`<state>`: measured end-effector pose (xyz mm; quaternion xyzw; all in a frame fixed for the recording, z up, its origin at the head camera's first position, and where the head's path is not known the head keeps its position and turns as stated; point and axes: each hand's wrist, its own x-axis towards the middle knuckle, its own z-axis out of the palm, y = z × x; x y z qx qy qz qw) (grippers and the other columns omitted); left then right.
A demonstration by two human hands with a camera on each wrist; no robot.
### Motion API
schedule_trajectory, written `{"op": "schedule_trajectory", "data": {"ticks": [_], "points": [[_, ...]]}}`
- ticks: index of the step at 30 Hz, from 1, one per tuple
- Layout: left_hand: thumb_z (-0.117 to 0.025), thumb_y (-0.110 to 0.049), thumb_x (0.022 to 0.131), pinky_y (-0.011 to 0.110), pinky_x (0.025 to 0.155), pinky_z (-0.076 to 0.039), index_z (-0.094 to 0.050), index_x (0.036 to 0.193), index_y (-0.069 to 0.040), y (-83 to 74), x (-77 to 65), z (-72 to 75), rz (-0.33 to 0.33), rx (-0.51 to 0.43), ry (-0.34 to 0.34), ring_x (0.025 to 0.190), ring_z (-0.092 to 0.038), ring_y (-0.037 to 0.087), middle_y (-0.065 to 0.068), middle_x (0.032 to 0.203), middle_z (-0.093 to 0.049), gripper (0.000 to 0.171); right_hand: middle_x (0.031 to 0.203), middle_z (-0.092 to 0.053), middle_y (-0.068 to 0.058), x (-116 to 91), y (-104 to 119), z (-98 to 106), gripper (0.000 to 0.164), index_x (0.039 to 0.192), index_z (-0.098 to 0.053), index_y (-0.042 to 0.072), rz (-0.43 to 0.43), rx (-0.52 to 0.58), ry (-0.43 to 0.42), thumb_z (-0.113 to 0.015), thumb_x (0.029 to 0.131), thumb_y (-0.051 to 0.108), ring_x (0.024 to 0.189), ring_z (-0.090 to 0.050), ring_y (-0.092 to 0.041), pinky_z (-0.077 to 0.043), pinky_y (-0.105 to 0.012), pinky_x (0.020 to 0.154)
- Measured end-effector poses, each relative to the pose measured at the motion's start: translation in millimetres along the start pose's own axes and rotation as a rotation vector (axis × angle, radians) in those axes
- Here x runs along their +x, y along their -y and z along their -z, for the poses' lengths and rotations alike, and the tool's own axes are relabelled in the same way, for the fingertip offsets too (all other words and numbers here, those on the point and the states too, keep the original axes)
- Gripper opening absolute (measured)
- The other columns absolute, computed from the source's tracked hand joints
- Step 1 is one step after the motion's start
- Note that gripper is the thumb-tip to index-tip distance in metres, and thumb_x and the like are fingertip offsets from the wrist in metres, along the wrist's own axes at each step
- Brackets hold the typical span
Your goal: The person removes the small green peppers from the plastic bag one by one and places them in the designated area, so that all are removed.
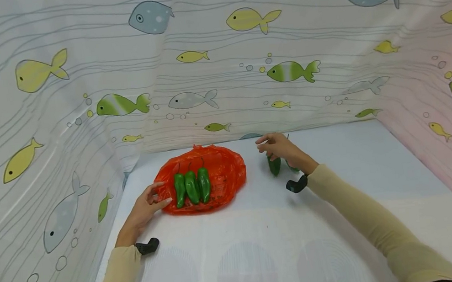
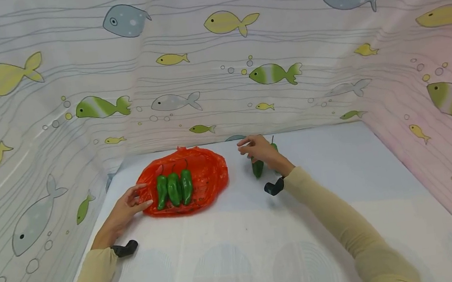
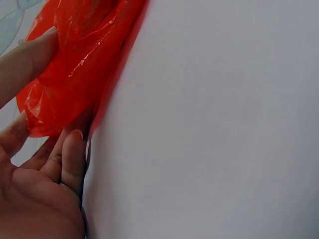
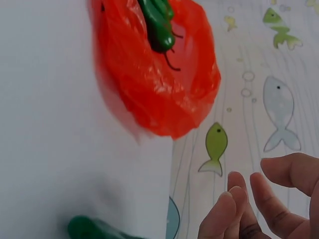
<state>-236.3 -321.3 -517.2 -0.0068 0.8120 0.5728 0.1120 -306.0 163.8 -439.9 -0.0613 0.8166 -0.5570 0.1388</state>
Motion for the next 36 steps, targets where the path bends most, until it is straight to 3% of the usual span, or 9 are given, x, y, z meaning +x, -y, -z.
{"op": "schedule_trajectory", "data": {"ticks": [5, 10, 14, 19, 25, 28, 32, 36], "points": [[-0.078, -0.022, 0.095, 0.024, 0.082, -0.045, -0.036, 0.157, -0.012, -4.6, -2.3, -1.1, 0.005, -0.006, 0.01, 0.11, -0.045, 0.025, 0.018, 0.15, -0.039, 0.076, 0.118, -0.068, -0.015, 4, 8, -16, 0.034, 0.132, -0.064, 0.01, 0.008, -0.006, 0.004, -0.066, 0.102, 0.028, 0.109, -0.056, -0.044, -0.055, -0.041, 0.083], [-0.076, -0.016, 0.095, 0.025, 0.082, -0.045, -0.036, 0.156, -0.008, -20.0, -11.9, -3.1, 0.002, -0.018, 0.022, 0.108, -0.046, 0.027, 0.021, 0.149, -0.039, 0.073, 0.117, -0.068, -0.018, 8, 14, -35, 0.035, 0.131, -0.065, 0.008, 0.037, 0.003, 0.038, -0.066, 0.102, 0.027, 0.106, -0.057, -0.044, -0.056, -0.038, 0.079], [-0.077, -0.015, 0.095, 0.024, 0.081, -0.045, -0.037, 0.155, -0.006, -28.6, -18.9, -3.6, 0.007, -0.018, 0.014, 0.108, -0.044, 0.026, 0.021, 0.147, -0.039, 0.073, 0.118, -0.069, -0.018, 10, 22, -50, 0.035, 0.131, -0.064, 0.008, 0.058, 0.024, 0.073, -0.066, 0.102, 0.027, 0.106, -0.057, -0.044, -0.055, -0.045, 0.084], [-0.078, -0.017, 0.094, 0.025, 0.08, -0.045, -0.037, 0.155, -0.007, -30.0, -20.2, -3.5, 0.008, -0.023, 0.008, 0.108, -0.043, 0.027, 0.02, 0.147, -0.039, 0.074, 0.114, -0.068, -0.013, 12, 28, -67, 0.032, 0.129, -0.064, 0.009, 0.045, 0.041, 0.094, -0.066, 0.101, 0.025, 0.1, -0.06, -0.033, -0.053, -0.053, 0.09], [-0.078, -0.017, 0.094, 0.028, 0.08, -0.044, -0.037, 0.155, -0.006, -25.8, -18.1, -3.0, -0.002, -0.027, 0.022, 0.105, -0.047, 0.024, 0.02, 0.145, -0.04, 0.075, 0.109, -0.067, -0.008, 12, 33, -85, 0.034, 0.13, -0.065, 0.005, 0.05, 0.023, 0.103, -0.066, 0.1, 0.022, 0.093, -0.059, -0.027, -0.055, -0.044, 0.083], [-0.078, -0.018, 0.094, 0.027, 0.079, -0.042, -0.036, 0.156, -0.009, -16.1, -12.8, -2.0, -0.008, -0.028, 0.019, 0.103, -0.047, 0.023, 0.019, 0.144, -0.041, 0.075, 0.109, -0.066, -0.009, 13, 33, -92, 0.034, 0.13, -0.065, 0.006, 0.053, 0.015, 0.106, -0.067, 0.1, 0.022, 0.092, -0.058, -0.026, -0.055, -0.039, 0.08], [-0.078, -0.02, 0.094, 0.027, 0.077, -0.041, -0.036, 0.157, -0.012, -2.7, -5.0, 0.2, -0.02, -0.016, 0.008, 0.102, -0.047, 0.021, 0.016, 0.142, -0.042, 0.075, 0.113, -0.066, -0.011, 16, 34, -101, 0.034, 0.13, -0.065, 0.006, 0.061, 0.018, 0.121, -0.067, 0.101, 0.024, 0.089, -0.06, -0.027, -0.056, -0.037, 0.078], [-0.078, -0.023, 0.094, 0.025, 0.079, -0.043, -0.037, 0.157, -0.013, 0.8, -3.6, 1.2, -0.031, -0.011, 0.008, 0.103, -0.049, 0.021, 0.016, 0.144, -0.042, 0.076, 0.112, -0.066, -0.008, 17, 34, -110, 0.033, 0.129, -0.066, 0.008, 0.066, 0.021, 0.132, -0.068, 0.101, 0.024, 0.092, -0.062, -0.032, -0.056, -0.035, 0.076]]}}
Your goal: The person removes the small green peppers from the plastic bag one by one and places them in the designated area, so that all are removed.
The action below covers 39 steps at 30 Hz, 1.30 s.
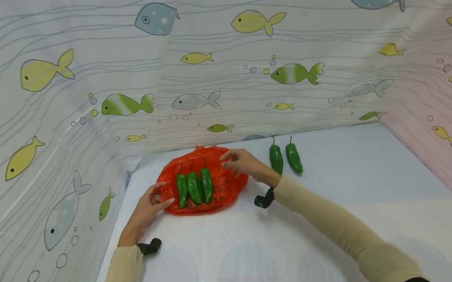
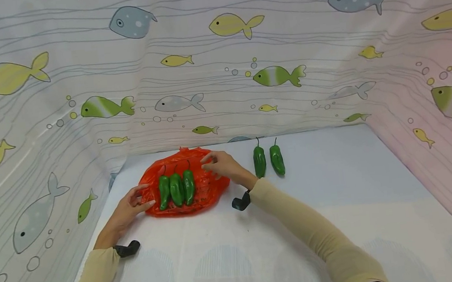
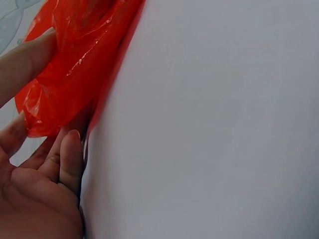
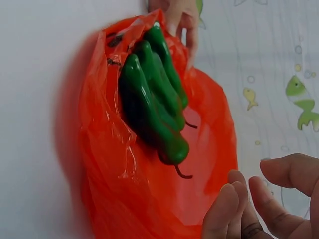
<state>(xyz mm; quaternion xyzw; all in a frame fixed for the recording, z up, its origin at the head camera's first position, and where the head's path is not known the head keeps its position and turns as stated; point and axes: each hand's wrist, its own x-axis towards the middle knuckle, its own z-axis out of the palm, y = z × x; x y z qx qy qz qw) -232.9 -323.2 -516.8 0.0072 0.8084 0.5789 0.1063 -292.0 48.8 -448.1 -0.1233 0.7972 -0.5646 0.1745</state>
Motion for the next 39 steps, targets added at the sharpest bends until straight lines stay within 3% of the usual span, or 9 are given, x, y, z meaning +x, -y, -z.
{"op": "schedule_trajectory", "data": {"ticks": [8, 16, 27, 39], "points": [[-0.079, -0.024, 0.094, 0.022, 0.084, -0.047, -0.037, 0.156, -0.013, 0.1, -0.2, 0.7, -0.003, -0.01, 0.001, 0.106, -0.051, 0.02, 0.016, 0.15, -0.039, 0.076, 0.106, -0.066, -0.01, 5, 1, -14, 0.03, 0.128, -0.067, 0.009, -0.005, -0.007, 0.027, -0.067, 0.101, 0.022, 0.091, -0.063, -0.033, -0.056, -0.034, 0.074], [-0.08, -0.023, 0.093, 0.023, 0.079, -0.044, -0.039, 0.155, -0.013, 0.7, 0.3, 2.1, -0.014, -0.01, -0.003, 0.103, -0.048, 0.021, 0.015, 0.136, -0.044, 0.074, 0.108, -0.065, -0.018, 11, 0, -23, 0.042, 0.135, -0.062, 0.001, -0.002, 0.009, 0.037, -0.069, 0.099, 0.021, 0.099, -0.063, -0.045, -0.058, -0.042, 0.078], [-0.081, -0.022, 0.092, 0.024, 0.077, -0.044, -0.041, 0.152, -0.011, 3.2, 3.7, 2.9, -0.034, 0.007, 0.002, 0.1, -0.048, 0.023, 0.015, 0.13, -0.045, 0.073, 0.11, -0.065, -0.02, 18, -2, -35, 0.044, 0.132, -0.064, 0.007, -0.059, -0.048, -0.026, -0.073, 0.098, 0.032, 0.092, -0.065, -0.037, -0.058, -0.038, 0.075], [-0.081, -0.023, 0.091, 0.026, 0.07, -0.037, -0.042, 0.152, -0.011, 2.9, 1.2, 2.0, -0.026, 0.007, -0.006, 0.094, -0.043, 0.021, 0.011, 0.117, -0.043, 0.073, 0.106, -0.068, -0.025, 26, -8, -46, 0.052, 0.14, -0.059, 0.002, -0.054, -0.122, 0.005, -0.072, 0.098, 0.029, 0.084, -0.067, -0.037, -0.057, -0.039, 0.074]]}}
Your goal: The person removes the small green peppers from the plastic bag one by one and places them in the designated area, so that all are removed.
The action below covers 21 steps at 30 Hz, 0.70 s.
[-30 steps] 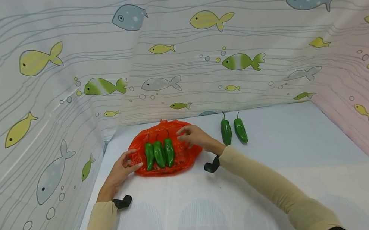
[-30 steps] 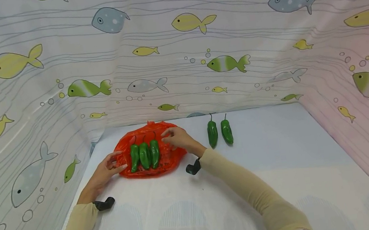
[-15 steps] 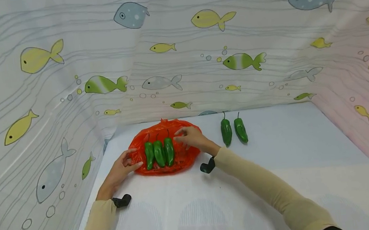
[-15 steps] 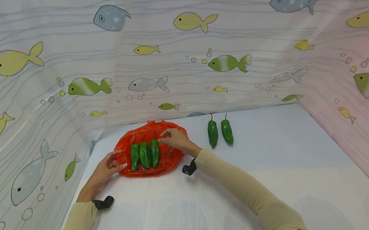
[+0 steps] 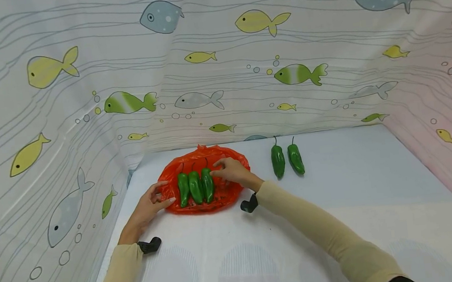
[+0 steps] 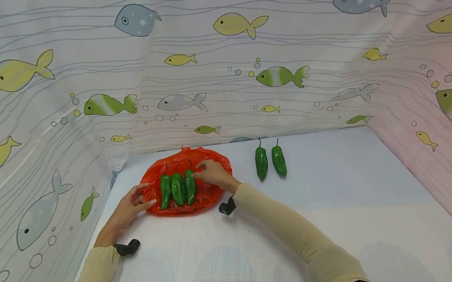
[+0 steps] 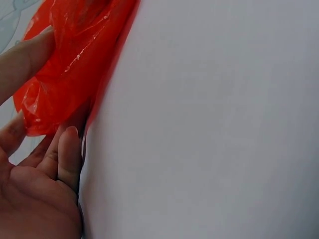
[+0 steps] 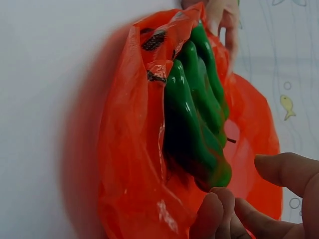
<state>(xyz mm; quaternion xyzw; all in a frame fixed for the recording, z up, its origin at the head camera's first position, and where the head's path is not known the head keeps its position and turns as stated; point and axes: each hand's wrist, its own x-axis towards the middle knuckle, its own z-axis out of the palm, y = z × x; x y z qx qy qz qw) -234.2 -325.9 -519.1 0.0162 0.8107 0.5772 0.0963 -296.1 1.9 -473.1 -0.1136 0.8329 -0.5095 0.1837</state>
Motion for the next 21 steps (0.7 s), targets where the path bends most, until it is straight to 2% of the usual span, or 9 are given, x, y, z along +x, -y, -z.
{"op": "schedule_trajectory", "data": {"ticks": [3, 7, 12, 21], "points": [[-0.081, -0.024, 0.092, 0.027, 0.067, -0.035, -0.042, 0.152, -0.011, -0.1, -0.5, 0.7, -0.004, 0.006, -0.002, 0.092, -0.041, 0.02, 0.012, 0.112, -0.041, 0.073, 0.1, -0.068, -0.024, 3, 0, -3, 0.052, 0.14, -0.058, 0.001, -0.005, 0.002, -0.006, -0.072, 0.098, 0.029, 0.078, -0.066, -0.034, -0.057, -0.038, 0.074], [-0.081, -0.024, 0.092, 0.026, 0.068, -0.035, -0.041, 0.153, -0.012, -0.1, 0.0, 1.1, 0.005, 0.0, -0.005, 0.093, -0.041, 0.02, 0.011, 0.115, -0.042, 0.074, 0.094, -0.067, -0.019, 7, 2, -7, 0.053, 0.14, -0.058, 0.001, -0.021, -0.002, -0.018, -0.073, 0.098, 0.03, 0.072, -0.063, -0.03, -0.057, -0.037, 0.073], [-0.08, -0.022, 0.093, 0.027, 0.067, -0.035, -0.04, 0.154, -0.013, 0.0, -0.2, 0.1, 0.017, -0.002, -0.007, 0.094, -0.041, 0.021, 0.011, 0.117, -0.042, 0.074, 0.103, -0.066, -0.01, 11, 1, -12, 0.054, 0.138, -0.058, 0.0, -0.043, 0.008, -0.027, -0.074, 0.097, 0.031, 0.073, -0.061, -0.026, -0.056, -0.035, 0.072], [-0.081, -0.024, 0.091, 0.026, 0.066, -0.035, -0.042, 0.152, -0.012, 1.8, 0.9, 0.2, -0.003, 0.006, -0.007, 0.092, -0.043, 0.02, 0.012, 0.114, -0.043, 0.074, 0.102, -0.068, -0.012, 18, -2, -19, 0.052, 0.133, -0.06, -0.002, -0.05, 0.006, -0.057, -0.074, 0.097, 0.033, 0.071, -0.064, -0.027, -0.057, -0.034, 0.068]]}}
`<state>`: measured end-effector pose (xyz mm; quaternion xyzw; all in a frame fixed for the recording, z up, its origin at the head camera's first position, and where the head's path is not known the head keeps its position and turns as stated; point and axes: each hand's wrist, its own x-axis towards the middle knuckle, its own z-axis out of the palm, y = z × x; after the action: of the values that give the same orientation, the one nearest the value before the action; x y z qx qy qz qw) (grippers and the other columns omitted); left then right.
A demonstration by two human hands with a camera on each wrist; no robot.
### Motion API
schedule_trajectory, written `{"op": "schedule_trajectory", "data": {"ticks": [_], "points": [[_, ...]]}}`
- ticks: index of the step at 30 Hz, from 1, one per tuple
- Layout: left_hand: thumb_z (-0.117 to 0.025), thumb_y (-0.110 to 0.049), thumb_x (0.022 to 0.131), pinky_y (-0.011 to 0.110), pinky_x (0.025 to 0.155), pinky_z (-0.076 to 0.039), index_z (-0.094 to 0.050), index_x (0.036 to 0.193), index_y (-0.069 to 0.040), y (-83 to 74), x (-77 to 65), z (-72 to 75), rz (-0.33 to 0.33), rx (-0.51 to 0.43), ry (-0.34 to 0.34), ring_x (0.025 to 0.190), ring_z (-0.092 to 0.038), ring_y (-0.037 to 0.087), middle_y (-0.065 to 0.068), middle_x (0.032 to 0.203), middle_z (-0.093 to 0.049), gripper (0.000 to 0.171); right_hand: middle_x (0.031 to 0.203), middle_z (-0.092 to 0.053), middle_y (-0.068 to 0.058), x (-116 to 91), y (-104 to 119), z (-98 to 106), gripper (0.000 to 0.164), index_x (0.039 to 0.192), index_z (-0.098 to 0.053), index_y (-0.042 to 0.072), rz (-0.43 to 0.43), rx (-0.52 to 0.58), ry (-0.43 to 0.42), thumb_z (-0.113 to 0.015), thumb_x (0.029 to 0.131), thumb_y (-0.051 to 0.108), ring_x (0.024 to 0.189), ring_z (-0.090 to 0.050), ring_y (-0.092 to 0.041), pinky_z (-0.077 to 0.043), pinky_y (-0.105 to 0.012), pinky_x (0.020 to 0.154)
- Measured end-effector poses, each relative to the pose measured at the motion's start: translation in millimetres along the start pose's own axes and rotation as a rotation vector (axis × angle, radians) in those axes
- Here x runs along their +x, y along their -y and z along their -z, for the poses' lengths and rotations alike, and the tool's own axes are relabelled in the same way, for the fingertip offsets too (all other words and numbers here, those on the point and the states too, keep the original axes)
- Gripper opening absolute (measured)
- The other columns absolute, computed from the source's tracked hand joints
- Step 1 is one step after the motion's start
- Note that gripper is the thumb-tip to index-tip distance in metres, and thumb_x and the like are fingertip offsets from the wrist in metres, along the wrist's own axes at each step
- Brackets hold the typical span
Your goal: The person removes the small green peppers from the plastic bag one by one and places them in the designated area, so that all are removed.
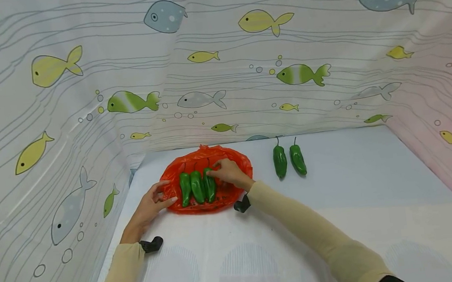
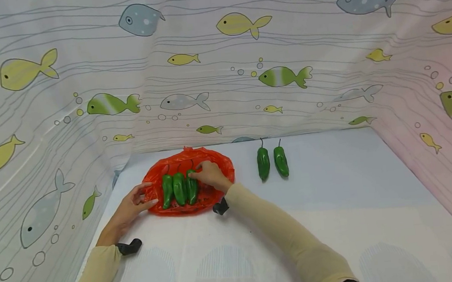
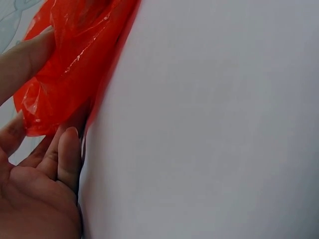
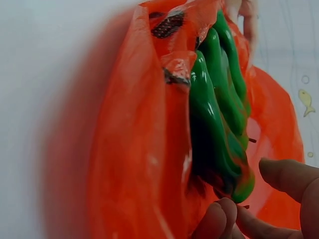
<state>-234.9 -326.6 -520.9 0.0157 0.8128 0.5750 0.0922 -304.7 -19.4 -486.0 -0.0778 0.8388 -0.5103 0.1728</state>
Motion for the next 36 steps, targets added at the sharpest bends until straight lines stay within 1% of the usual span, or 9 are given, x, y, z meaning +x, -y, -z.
{"op": "schedule_trajectory", "data": {"ticks": [2, 7, 9, 15, 22, 29, 32, 36], "points": [[-0.081, -0.023, 0.091, 0.026, 0.067, -0.035, -0.042, 0.152, -0.011, -1.0, 0.3, -0.2, 0.0, -0.003, 0.001, 0.093, -0.043, 0.021, 0.012, 0.114, -0.043, 0.073, 0.1, -0.068, -0.012, 1, 0, -1, 0.05, 0.13, -0.061, -0.001, 0.001, -0.004, -0.008, -0.074, 0.097, 0.035, 0.07, -0.063, -0.026, -0.056, -0.033, 0.067], [-0.082, -0.023, 0.091, 0.026, 0.069, -0.036, -0.043, 0.151, -0.011, -1.8, 0.8, -0.7, 0.003, -0.007, 0.001, 0.095, -0.043, 0.022, 0.011, 0.115, -0.043, 0.073, 0.084, -0.063, -0.011, 3, -1, -7, 0.039, 0.113, -0.064, 0.002, 0.01, -0.011, -0.008, -0.075, 0.096, 0.036, 0.065, -0.058, -0.022, -0.051, -0.03, 0.059], [-0.081, -0.023, 0.091, 0.026, 0.069, -0.036, -0.043, 0.151, -0.011, -1.5, 0.2, -1.3, 0.002, 0.0, -0.001, 0.094, -0.043, 0.022, 0.011, 0.114, -0.043, 0.072, 0.082, -0.061, -0.011, 3, -1, -9, 0.039, 0.11, -0.063, 0.002, 0.007, -0.01, -0.006, -0.076, 0.095, 0.035, 0.065, -0.057, -0.022, -0.051, -0.03, 0.058], [-0.079, -0.019, 0.093, 0.026, 0.07, -0.037, -0.044, 0.151, -0.011, 0.7, -2.4, -3.6, 0.004, 0.003, 0.002, 0.094, -0.043, 0.022, 0.013, 0.113, -0.044, 0.068, 0.092, -0.062, -0.008, 5, -6, -16, 0.047, 0.118, -0.061, 0.0, -0.013, -0.03, -0.015, -0.077, 0.094, 0.037, 0.072, -0.058, -0.019, -0.053, -0.029, 0.062], [-0.078, -0.016, 0.094, 0.026, 0.071, -0.037, -0.044, 0.151, -0.012, 0.0, -2.4, -5.1, 0.003, -0.009, -0.009, 0.096, -0.042, 0.022, 0.012, 0.116, -0.043, 0.066, 0.091, -0.06, -0.009, 7, -5, -18, 0.044, 0.114, -0.061, 0.001, 0.003, -0.05, -0.031, -0.075, 0.095, 0.038, 0.076, -0.058, -0.018, -0.053, -0.029, 0.065], [-0.078, -0.019, 0.094, 0.026, 0.073, -0.039, -0.043, 0.153, -0.013, -4.0, -4.2, -4.2, 0.017, -0.009, -0.014, 0.099, -0.042, 0.023, 0.011, 0.119, -0.043, 0.069, 0.102, -0.064, -0.006, 13, -4, -18, 0.049, 0.124, -0.062, 0.0, -0.024, -0.036, -0.01, -0.074, 0.096, 0.038, 0.088, -0.061, -0.019, -0.057, -0.029, 0.074], [-0.079, -0.02, 0.094, 0.026, 0.074, -0.039, -0.043, 0.153, -0.014, -4.7, -4.5, -3.6, 0.022, -0.011, -0.015, 0.1, -0.042, 0.023, 0.011, 0.12, -0.043, 0.069, 0.104, -0.064, -0.007, 15, -3, -18, 0.047, 0.124, -0.063, 0.0, -0.039, -0.026, 0.006, -0.074, 0.096, 0.037, 0.089, -0.062, -0.019, -0.057, -0.029, 0.074], [-0.079, -0.019, 0.094, 0.026, 0.074, -0.039, -0.043, 0.152, -0.013, -5.3, -3.5, -2.7, 0.019, -0.008, -0.016, 0.1, -0.042, 0.023, 0.012, 0.122, -0.043, 0.069, 0.102, -0.064, -0.009, 16, 0, -16, 0.045, 0.12, -0.064, 0.001, -0.055, -0.021, 0.013, -0.074, 0.096, 0.038, 0.084, -0.062, -0.02, -0.057, -0.031, 0.067]]}}
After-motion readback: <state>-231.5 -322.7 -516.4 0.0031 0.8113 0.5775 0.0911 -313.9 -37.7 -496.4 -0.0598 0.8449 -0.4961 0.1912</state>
